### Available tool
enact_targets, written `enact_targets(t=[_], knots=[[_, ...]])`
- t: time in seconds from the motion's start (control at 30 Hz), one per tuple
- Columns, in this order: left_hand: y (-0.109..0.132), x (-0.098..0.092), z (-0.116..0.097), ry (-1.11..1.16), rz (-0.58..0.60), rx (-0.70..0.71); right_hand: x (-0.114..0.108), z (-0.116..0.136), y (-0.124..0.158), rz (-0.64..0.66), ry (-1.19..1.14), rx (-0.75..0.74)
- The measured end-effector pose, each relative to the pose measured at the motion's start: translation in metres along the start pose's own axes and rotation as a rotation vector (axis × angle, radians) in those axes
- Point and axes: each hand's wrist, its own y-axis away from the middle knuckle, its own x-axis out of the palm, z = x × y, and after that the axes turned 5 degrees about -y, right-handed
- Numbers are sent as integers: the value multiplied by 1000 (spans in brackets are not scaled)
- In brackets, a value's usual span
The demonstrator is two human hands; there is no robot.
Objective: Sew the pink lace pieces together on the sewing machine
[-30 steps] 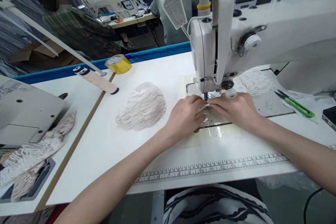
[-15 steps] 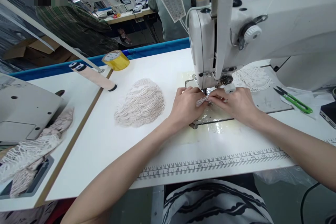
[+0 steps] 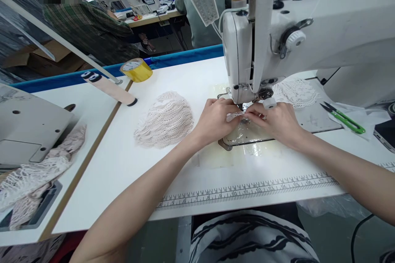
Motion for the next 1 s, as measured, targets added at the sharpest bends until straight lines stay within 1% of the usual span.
enact_targets(t=[0.13, 0.23, 0.3, 0.33, 0.4, 0.47, 0.5, 0.6, 0.7, 0.8, 1.0], knots=[[-1, -6, 4, -4, 47, 60, -1, 0, 2, 15, -62, 7], [8, -2, 4, -97, 39, 166, -4, 0, 6, 60, -160, -72], [17, 4, 1, -202, -11, 256, -7, 2, 10, 93, -176, -180], [23, 7, -1, -257, -56, 292, -7, 3, 11, 97, -159, -235], [34, 13, -6, -357, -150, 339, -9, 5, 14, 73, -100, -323], [43, 17, -10, -420, -205, 345, -10, 7, 15, 45, -45, -384], [47, 18, -12, -430, -210, 337, -11, 8, 16, 42, -25, -405], [52, 18, -14, -406, -174, 302, -14, 10, 18, 68, 20, -423], [53, 18, -12, -388, -143, 282, -16, 12, 20, 94, 46, -412], [52, 18, -11, -388, -136, 275, -17, 13, 21, 108, 50, -415], [51, 19, -11, -392, -166, 279, -13, 11, 21, 94, 48, -427]])
